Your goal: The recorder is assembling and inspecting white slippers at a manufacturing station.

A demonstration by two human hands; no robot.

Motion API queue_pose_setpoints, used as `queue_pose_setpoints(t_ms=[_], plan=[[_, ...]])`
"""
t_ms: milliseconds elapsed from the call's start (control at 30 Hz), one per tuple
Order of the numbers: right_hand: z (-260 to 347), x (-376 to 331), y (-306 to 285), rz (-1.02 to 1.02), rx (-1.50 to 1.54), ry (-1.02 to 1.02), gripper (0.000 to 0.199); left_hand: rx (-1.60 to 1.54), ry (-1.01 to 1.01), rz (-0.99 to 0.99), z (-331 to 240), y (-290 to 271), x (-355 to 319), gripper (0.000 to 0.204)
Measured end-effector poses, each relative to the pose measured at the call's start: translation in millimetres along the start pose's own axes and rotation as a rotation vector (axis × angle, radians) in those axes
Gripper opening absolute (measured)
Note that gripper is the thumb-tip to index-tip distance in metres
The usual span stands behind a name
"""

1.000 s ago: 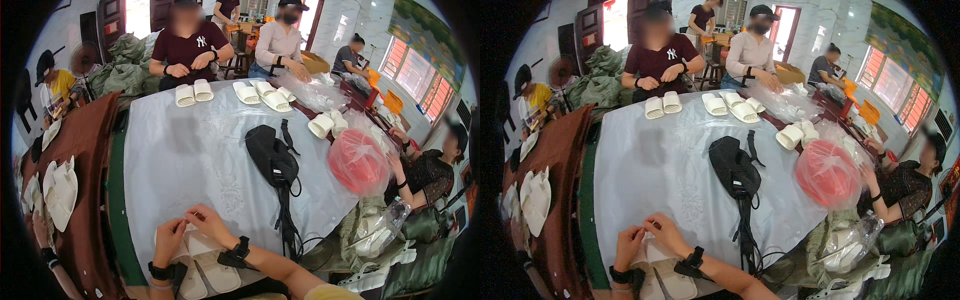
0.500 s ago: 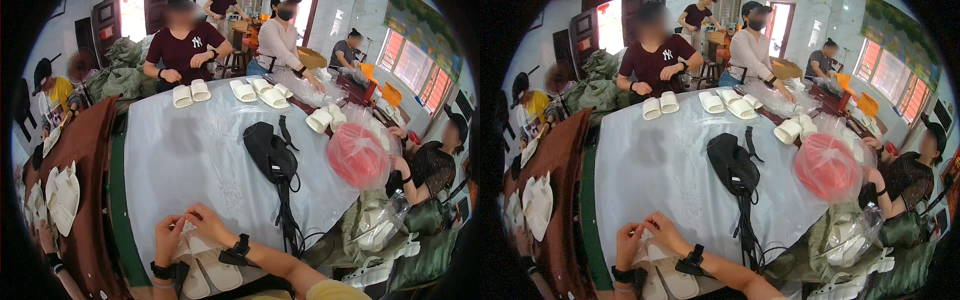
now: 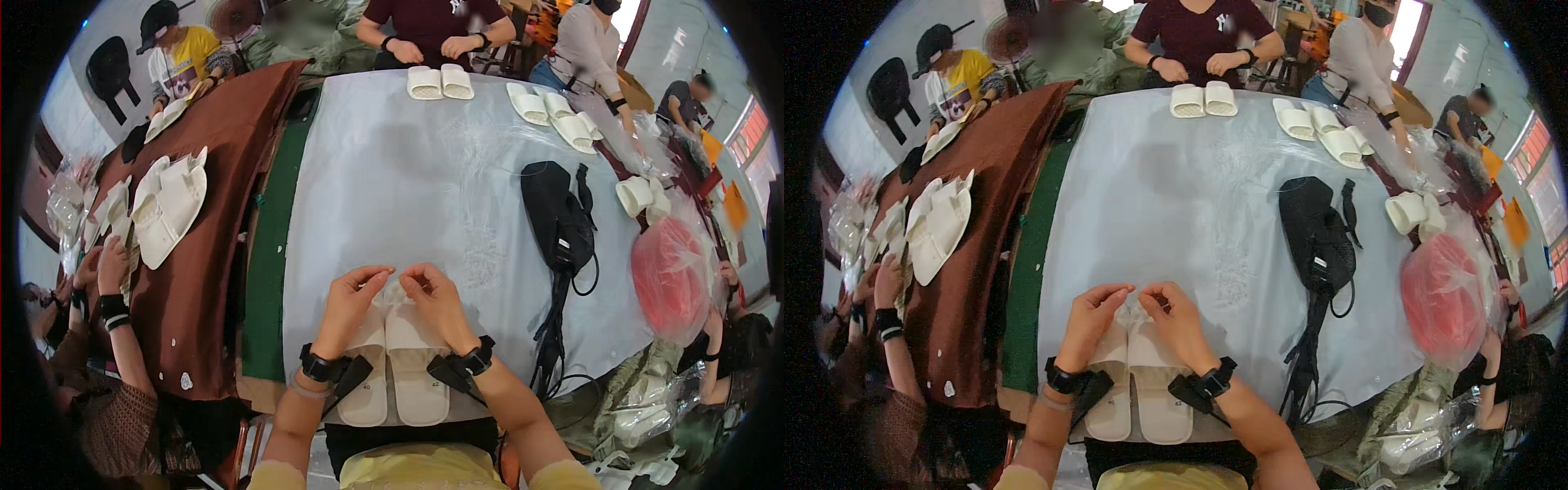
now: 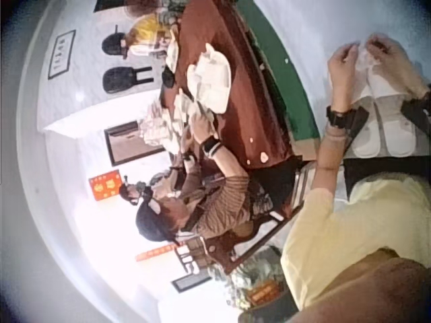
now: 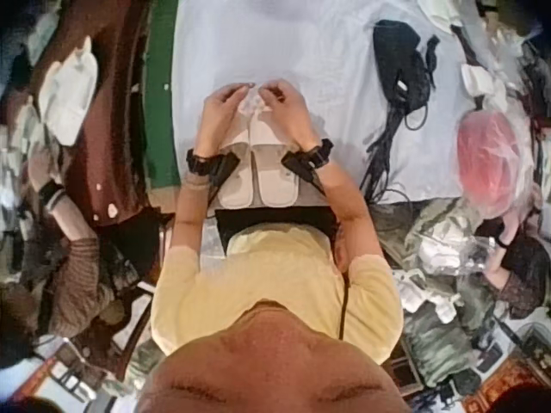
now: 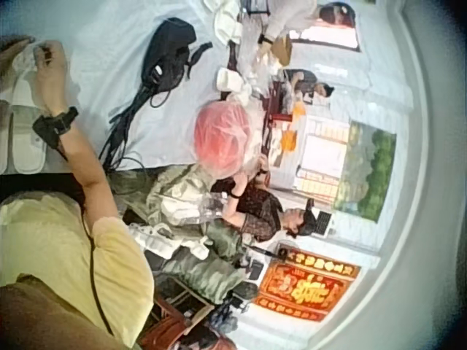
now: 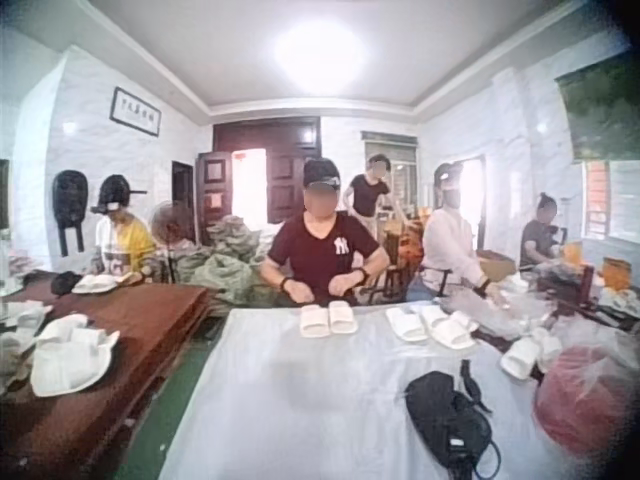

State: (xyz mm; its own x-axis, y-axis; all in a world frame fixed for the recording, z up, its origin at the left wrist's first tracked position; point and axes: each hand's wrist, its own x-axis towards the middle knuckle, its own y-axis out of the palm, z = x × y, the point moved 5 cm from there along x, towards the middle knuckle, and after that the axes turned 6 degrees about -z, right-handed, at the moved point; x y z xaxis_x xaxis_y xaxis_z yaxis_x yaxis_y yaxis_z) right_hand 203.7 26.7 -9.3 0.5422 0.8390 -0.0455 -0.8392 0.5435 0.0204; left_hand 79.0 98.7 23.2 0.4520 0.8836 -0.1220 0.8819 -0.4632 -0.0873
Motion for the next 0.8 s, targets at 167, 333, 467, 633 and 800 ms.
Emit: queue_pose_setpoints(t_ms=[167,333,467,633,800], plan=[[5.4,-1.5,-0.7,0.009,-0.019,0.014,0.017,0.02,0.04,0.013,8.1,0.9,3.9,0.02],[7.4,-3.4,-0.2,0.041,-0.036,0.022,0.019,0.029,0.061,0.038,4.9,1.9,3.4,0.019],[2.6,-1.5,-1.2,0.03,-0.054,-0.009,0.019,0.003,0.024,0.013,2.3,3.0,2.0,0.02],[3.5,-1.9,-1.7,0.029,-0.014,0.061,0.021,-0.017,-0.001,0.016,3.9,2.7,2.2,0.02],[-4.8,0.9,-1.0,0.028,-0.018,0.005,0.021,0.028,0.01,0.012,3.0,3.4,1.5,0.02]])
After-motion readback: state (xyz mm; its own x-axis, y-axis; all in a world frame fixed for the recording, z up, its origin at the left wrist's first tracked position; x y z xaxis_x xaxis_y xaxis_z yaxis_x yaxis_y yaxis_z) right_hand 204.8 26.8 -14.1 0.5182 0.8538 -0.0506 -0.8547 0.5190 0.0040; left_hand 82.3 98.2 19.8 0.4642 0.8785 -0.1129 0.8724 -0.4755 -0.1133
